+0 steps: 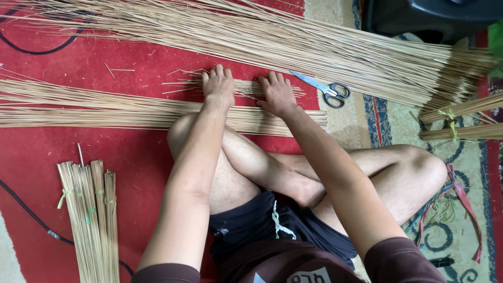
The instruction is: The person sorts, aligns, and trims thin wooden sticks using scissors while sitting on the floor.
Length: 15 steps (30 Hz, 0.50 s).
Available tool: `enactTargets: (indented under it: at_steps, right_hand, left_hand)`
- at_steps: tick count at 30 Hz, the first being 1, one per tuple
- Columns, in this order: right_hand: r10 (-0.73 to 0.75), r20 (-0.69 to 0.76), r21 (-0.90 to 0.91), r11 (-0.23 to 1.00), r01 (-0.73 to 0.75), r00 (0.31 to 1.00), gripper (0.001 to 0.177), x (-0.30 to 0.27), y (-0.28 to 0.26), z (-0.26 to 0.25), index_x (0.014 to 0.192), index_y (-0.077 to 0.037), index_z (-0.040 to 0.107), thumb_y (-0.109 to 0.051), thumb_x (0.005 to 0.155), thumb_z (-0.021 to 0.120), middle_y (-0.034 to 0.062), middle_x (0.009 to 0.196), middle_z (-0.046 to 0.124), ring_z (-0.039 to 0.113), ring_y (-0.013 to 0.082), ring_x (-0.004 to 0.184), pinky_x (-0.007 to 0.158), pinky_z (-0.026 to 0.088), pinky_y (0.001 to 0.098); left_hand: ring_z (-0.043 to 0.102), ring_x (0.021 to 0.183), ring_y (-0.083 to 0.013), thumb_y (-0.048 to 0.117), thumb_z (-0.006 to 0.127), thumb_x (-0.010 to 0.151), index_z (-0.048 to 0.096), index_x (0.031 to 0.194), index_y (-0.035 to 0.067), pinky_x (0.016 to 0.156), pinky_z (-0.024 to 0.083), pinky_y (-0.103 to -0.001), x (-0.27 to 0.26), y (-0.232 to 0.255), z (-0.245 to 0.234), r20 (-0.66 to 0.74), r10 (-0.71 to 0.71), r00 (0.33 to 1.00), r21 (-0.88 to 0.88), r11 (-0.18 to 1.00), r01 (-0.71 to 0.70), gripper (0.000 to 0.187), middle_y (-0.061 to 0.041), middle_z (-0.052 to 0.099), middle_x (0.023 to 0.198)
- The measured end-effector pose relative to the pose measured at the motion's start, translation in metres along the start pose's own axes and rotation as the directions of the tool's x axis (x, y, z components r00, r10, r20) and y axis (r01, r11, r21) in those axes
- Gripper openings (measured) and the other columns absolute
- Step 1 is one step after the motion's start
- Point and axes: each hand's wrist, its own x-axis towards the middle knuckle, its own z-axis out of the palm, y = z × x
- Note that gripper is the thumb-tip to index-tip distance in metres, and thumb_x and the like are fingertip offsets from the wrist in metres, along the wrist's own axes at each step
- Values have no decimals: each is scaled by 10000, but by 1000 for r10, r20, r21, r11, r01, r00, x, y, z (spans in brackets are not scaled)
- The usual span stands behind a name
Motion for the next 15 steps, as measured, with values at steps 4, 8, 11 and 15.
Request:
enactTargets:
  at_steps: [4,8,11,15]
  right_hand:
    - [-10,-16,21,1000,11,1000,769,6,7,1,1415,-142,587,-461,780,880,52,1257,475,452,274,1189,956,437,416]
    - [-33,-28,54,998,35,999,622,9,10,4,1342,-182,630,-422,813,853,20,1229,480,463,254,1164,958,423,407]
    - [-60,-26,65,996,61,998,585,9,10,5,1335,-189,624,-398,833,840,21,1222,485,478,256,1155,959,420,414]
    - [-68,-99,144,986,82,993,727,5,21,5,1351,-151,628,-438,738,896,52,1230,512,500,282,1154,961,436,441]
  left_hand:
    - [367,1444,-381,54,814,711,428,1478,-2,1169,226,-590,22,-4,20,-10,25,1000,36,999,-25,860,-198,389,1469]
    - [440,1370,-383,60,795,725,457,1458,4,1140,255,-583,24,-2,19,20,34,999,40,999,-35,809,-193,399,1440]
    - [465,1344,-380,68,798,721,469,1453,7,1118,273,-573,26,1,21,34,42,999,57,997,-44,805,-194,408,1428]
    - [475,1360,-364,107,800,708,478,1472,45,1120,287,-562,20,6,22,2,129,992,72,989,-129,831,-184,407,1479]
